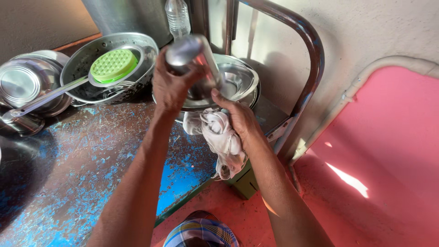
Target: The person wipes the inside and outside of a metal plate and a small metal cup using a white cloth.
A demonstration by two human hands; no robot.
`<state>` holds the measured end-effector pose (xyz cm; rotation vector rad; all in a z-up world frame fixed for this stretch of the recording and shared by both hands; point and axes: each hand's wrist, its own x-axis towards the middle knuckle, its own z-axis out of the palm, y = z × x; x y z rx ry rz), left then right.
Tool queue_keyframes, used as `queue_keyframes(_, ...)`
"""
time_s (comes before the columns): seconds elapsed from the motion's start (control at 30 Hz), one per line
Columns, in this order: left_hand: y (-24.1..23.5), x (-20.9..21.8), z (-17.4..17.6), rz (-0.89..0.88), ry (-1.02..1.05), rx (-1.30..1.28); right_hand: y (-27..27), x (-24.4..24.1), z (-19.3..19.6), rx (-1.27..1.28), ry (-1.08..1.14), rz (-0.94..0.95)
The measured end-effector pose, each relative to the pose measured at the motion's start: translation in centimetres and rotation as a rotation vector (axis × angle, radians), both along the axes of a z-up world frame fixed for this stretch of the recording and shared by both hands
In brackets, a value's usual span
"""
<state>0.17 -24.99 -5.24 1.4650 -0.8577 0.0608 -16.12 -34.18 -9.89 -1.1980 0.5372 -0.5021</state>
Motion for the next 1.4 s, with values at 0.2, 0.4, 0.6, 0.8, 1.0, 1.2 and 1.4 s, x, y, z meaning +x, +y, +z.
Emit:
queue_keyframes(0.2,0.3,-0.4,-2.6,-0.028,-0.014,0.16,-0.3,-4.0,2.1,-0.615,0.465,0.386)
queue_keyframes(0.4,-1.4,2.7,-5.0,-0.113,-0.124,0.217,2.2,-2.1,5.0,-0.341,0.234,0.372)
queue_keyframes(0.6,2.0,7.1,-5.1,-0.388,0.639,-0.078,4.2,5.0,4.2,-0.064,-0.183,-0.167)
queue_keyframes(0.8,9.2,4.4,-2.9,-0.342,0.775,-0.055,3.3,8.7,2.1,0.126,-0.299,-0.178)
queue_keyframes(1.0,11.6,2.9,0.2,-0.356,0.669,-0.052,8.1,12.1,2.7,-0.021,-0.243,-0.124)
queue_keyframes(1.2,17.8,1.2,4.9,-0.415,0.655,-0.153,14.6,14.0,6.1,-0.121,-0.339,-0.077)
queue_keyframes(1.4,25.4,0.7,3.3,-0.183,0.326,-0.324,23.0,14.6,6.0,-0.094,-0.52,0.348)
